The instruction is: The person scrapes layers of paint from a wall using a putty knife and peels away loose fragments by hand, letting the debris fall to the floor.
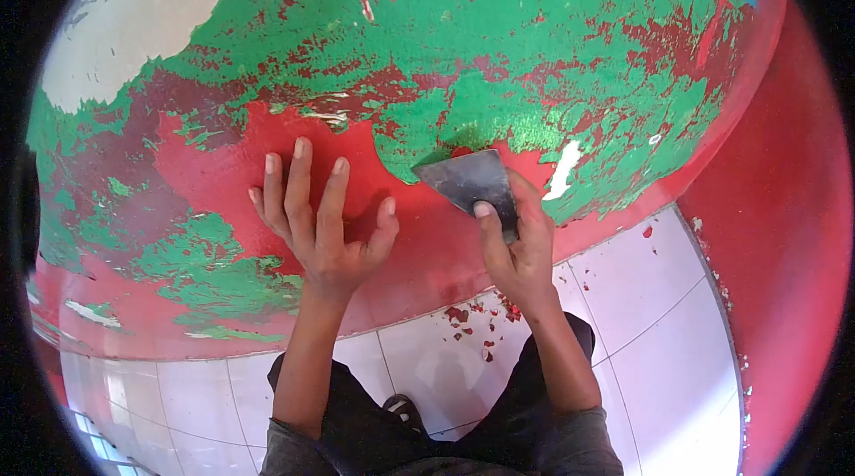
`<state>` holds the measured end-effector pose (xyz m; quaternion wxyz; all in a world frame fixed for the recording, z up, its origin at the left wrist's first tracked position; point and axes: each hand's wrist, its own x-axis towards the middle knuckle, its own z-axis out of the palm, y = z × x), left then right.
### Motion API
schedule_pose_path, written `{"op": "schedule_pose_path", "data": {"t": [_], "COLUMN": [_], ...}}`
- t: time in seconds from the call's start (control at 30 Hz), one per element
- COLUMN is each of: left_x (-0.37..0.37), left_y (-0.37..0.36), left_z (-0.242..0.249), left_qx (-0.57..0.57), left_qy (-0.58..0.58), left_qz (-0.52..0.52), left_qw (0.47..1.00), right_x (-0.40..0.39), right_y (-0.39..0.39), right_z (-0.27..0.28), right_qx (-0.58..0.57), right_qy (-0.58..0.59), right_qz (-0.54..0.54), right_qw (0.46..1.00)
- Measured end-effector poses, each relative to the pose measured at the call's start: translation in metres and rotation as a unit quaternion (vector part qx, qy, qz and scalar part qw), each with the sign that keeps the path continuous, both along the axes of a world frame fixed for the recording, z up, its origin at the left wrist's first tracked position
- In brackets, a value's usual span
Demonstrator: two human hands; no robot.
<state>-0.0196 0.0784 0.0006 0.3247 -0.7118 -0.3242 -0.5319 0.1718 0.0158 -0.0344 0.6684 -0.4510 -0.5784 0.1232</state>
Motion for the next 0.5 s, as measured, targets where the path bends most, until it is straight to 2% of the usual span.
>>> {"op": "schedule_pose_path", "data": {"t": [0.1, 0.2, 0.3, 0.4, 0.5], "left_x": [0.004, 0.007, 0.01, 0.012, 0.009], "left_y": [0.004, 0.007, 0.009, 0.009, 0.01], "left_z": [-0.005, -0.006, -0.006, -0.005, -0.008], "left_qx": [0.015, 0.033, 0.046, 0.063, 0.076], "left_qy": [-0.006, 0.003, -0.001, 0.008, 0.035], "left_qz": [0.016, 0.04, 0.048, 0.043, 0.024], "left_qw": [1.0, 0.999, 0.998, 0.997, 0.996], "right_x": [0.004, 0.016, 0.03, 0.04, 0.044], "right_y": [0.005, 0.006, 0.012, 0.014, 0.014], "right_z": [0.008, 0.022, 0.042, 0.058, 0.063], "right_qx": [0.056, 0.063, 0.117, 0.092, 0.098], "right_qy": [-0.098, -0.169, -0.268, -0.308, -0.302], "right_qz": [-0.037, -0.056, -0.061, -0.019, -0.021], "right_qw": [0.993, 0.982, 0.954, 0.947, 0.948]}}
